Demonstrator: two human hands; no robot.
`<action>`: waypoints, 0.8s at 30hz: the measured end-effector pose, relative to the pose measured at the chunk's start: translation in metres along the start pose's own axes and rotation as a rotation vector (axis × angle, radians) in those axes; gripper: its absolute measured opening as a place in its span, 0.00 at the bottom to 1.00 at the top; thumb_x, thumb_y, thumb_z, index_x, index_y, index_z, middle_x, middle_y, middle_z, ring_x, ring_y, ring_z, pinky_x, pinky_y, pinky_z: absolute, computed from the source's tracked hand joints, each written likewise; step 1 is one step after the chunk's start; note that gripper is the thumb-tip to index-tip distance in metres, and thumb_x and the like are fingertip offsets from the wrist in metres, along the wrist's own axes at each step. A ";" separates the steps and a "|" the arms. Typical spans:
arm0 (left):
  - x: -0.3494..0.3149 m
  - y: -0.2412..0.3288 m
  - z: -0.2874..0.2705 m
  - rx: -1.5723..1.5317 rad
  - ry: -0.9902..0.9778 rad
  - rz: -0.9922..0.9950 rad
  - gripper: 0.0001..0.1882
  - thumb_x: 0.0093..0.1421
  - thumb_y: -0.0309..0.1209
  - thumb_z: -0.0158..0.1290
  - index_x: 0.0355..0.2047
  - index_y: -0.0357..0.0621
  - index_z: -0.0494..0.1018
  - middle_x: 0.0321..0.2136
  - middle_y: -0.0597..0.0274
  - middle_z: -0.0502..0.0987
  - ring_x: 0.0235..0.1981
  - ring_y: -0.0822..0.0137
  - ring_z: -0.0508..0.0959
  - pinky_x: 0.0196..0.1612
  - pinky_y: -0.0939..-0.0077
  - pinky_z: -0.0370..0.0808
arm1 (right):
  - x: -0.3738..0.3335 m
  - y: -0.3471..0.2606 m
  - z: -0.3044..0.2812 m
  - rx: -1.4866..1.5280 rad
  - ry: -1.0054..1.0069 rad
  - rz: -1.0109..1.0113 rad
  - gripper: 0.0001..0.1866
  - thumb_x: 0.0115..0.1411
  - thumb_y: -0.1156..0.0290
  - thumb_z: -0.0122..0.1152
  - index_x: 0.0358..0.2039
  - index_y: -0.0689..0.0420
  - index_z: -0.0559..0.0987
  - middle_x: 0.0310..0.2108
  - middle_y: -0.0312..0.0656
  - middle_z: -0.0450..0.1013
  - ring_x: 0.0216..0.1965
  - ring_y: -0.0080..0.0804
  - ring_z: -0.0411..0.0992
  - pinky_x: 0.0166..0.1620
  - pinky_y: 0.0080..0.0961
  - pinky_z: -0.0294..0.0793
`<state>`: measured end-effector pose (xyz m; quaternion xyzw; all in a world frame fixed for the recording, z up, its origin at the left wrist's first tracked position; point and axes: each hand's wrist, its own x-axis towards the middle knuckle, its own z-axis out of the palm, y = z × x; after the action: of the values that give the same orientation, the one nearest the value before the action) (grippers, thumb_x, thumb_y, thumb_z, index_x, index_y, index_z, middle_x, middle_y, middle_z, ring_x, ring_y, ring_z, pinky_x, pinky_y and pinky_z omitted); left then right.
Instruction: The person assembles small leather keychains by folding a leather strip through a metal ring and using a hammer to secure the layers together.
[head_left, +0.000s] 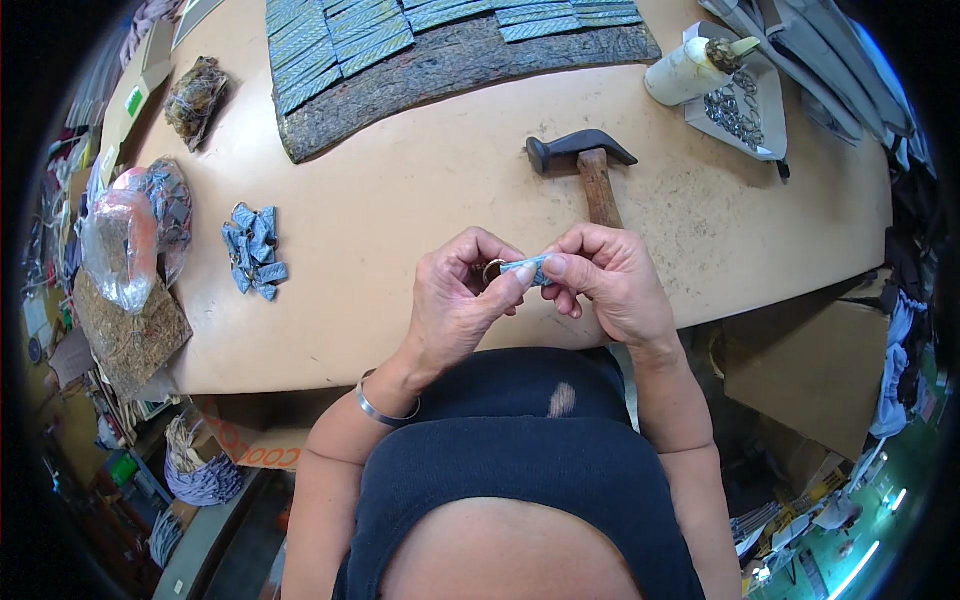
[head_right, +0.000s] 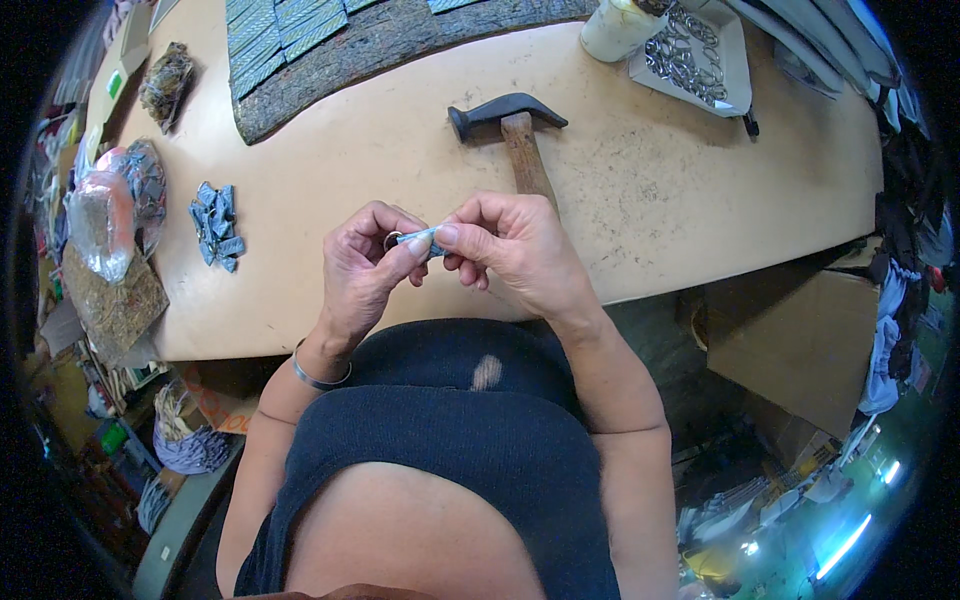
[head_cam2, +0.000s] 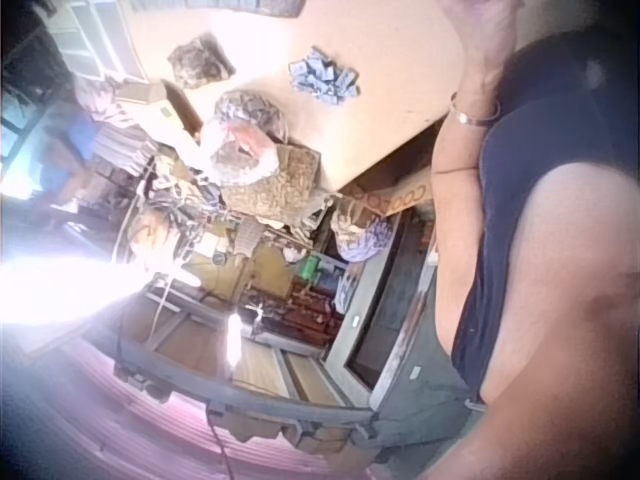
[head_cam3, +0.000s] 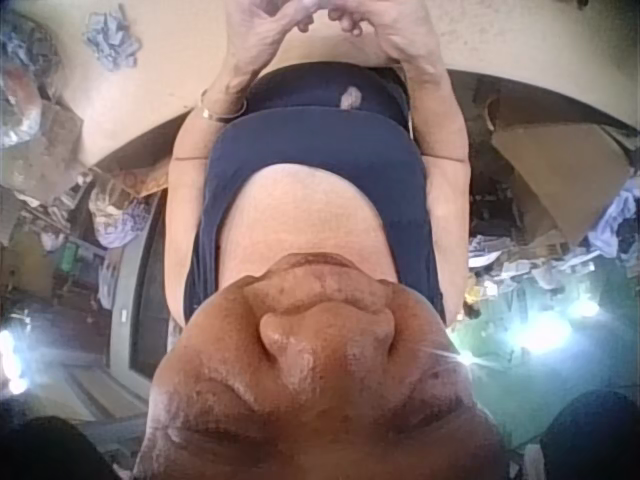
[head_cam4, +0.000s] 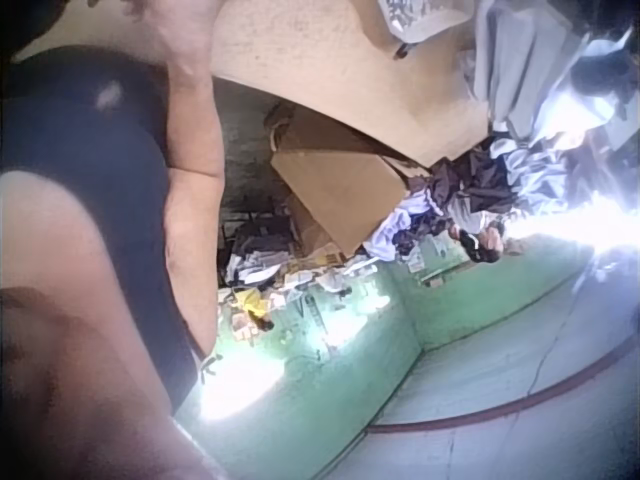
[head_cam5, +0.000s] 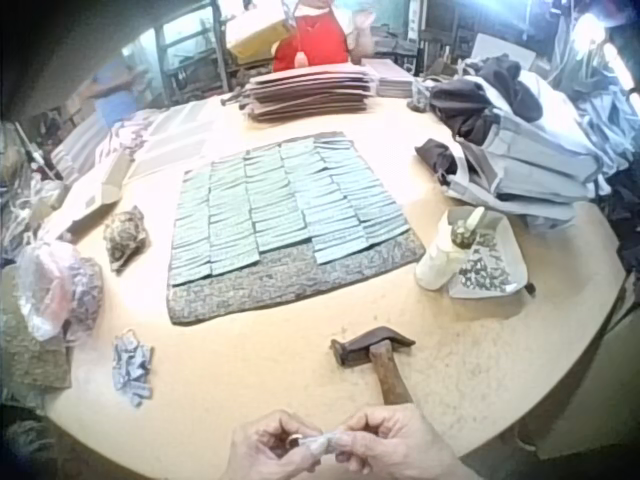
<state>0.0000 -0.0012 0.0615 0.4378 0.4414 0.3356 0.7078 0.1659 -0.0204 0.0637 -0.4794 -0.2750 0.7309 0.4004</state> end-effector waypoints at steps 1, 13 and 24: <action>0.000 0.000 0.000 -0.003 0.006 -0.003 0.06 0.52 0.25 0.52 0.27 0.35 0.68 0.19 0.65 0.71 0.19 0.81 0.69 0.21 0.90 0.67 | 0.000 0.001 0.002 -0.032 0.015 -0.011 0.09 0.54 0.67 0.55 0.26 0.61 0.73 0.16 0.33 0.68 0.16 0.13 0.63 0.18 0.09 0.61; 0.004 -0.006 -0.005 -0.152 0.017 -0.072 0.06 0.52 0.26 0.52 0.25 0.36 0.68 0.18 0.64 0.71 0.17 0.78 0.69 0.20 0.87 0.68 | 0.003 0.017 0.015 -0.081 0.150 -0.149 0.11 0.57 0.66 0.50 0.25 0.60 0.72 0.14 0.30 0.63 0.16 0.13 0.58 0.19 0.14 0.58; 0.014 -0.017 -0.009 0.061 0.084 -0.047 0.08 0.51 0.28 0.53 0.28 0.36 0.70 0.20 0.64 0.72 0.20 0.78 0.70 0.22 0.86 0.68 | 0.011 0.022 0.009 -0.676 0.279 -0.399 0.09 0.54 0.68 0.52 0.25 0.62 0.72 0.15 0.39 0.65 0.17 0.27 0.65 0.20 0.25 0.62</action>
<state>-0.0019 0.0070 0.0390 0.4340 0.4910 0.3233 0.6827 0.1483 -0.0222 0.0448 -0.6155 -0.5300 0.4356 0.3879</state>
